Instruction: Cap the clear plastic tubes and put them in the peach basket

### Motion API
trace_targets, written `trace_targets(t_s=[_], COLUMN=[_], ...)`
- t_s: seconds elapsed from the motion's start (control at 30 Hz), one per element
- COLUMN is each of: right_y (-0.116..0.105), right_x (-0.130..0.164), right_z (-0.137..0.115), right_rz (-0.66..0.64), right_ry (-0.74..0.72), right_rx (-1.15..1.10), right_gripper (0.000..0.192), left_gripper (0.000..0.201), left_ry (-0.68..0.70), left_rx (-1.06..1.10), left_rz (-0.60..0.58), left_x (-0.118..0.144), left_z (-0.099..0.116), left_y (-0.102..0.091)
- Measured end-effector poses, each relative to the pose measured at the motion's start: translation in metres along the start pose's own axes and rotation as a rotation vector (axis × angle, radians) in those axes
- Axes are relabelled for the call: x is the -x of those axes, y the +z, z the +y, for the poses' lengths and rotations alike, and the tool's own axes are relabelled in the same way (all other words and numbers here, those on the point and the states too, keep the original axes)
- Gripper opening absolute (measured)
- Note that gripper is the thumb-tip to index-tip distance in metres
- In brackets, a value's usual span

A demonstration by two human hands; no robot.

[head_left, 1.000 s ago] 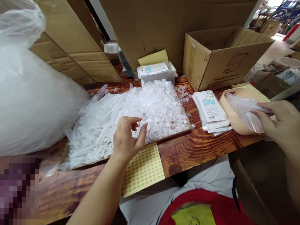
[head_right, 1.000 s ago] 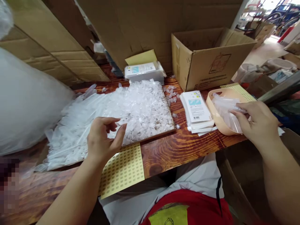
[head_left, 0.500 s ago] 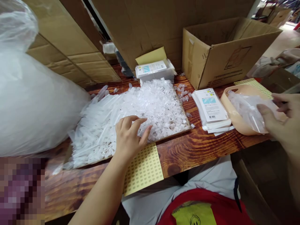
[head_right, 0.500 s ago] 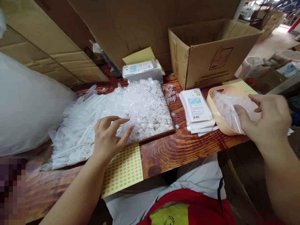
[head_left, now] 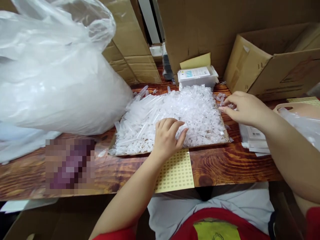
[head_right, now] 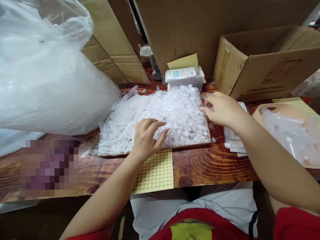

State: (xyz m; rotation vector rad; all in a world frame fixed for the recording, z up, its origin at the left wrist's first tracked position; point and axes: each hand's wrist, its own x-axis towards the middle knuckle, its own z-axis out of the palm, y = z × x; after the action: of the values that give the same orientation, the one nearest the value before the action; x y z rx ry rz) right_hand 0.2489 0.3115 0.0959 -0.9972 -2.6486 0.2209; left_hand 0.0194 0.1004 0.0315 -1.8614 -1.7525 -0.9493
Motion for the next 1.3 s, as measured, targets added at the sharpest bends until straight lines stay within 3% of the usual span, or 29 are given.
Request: trace_targets(t_s=[0.2, 0.37, 0.5, 0.67, 0.87, 1.0, 1.1, 1.3], right_y=[0.031, 0.057, 0.072, 0.080, 0.068, 0.054, 0.046, 0.051], right_x=[-0.098, -0.147, -0.156, -0.148, -0.124, -0.118, -0.132, -0.198], right_z=[-0.005, -0.013, -0.026, -0.040, -0.043, -0.039, -0.042, -0.086], right_rz=[0.057, 0.025, -0.024, -0.051, -0.063, -0.012, 0.050, 0.009], right_ry=[0.113, 0.264, 0.261, 0.180, 0.033, -0.165, -0.299, -0.282], right_rx=[-0.082, -0.089, -0.111, -0.104, -0.109, -0.083, -0.069, -0.156], right_gripper=[0.026, 0.034, 0.042, 0.039, 0.036, 0.035, 0.034, 0.017], left_gripper=[0.012, 0.011, 0.013, 0.018, 0.020, 0.021, 0.022, 0.017], left_ry=[-0.006, -0.023, -0.004, -0.009, -0.042, -0.031, -0.001, 0.016], left_rx=[0.003, 0.025, 0.024, 0.046, 0.091, 0.128, 0.132, 0.182], left_rz=[0.000, -0.022, -0.016, -0.064, -0.096, -0.082, -0.048, 0.003], left_x=[-0.001, -0.002, -0.002, -0.002, -0.001, 0.000, 0.001, 0.002], left_z=[-0.002, -0.005, -0.006, -0.004, -0.004, -0.003, -0.001, 0.004], left_y=[-0.005, -0.009, -0.012, -0.012, -0.014, -0.013, -0.012, -0.015])
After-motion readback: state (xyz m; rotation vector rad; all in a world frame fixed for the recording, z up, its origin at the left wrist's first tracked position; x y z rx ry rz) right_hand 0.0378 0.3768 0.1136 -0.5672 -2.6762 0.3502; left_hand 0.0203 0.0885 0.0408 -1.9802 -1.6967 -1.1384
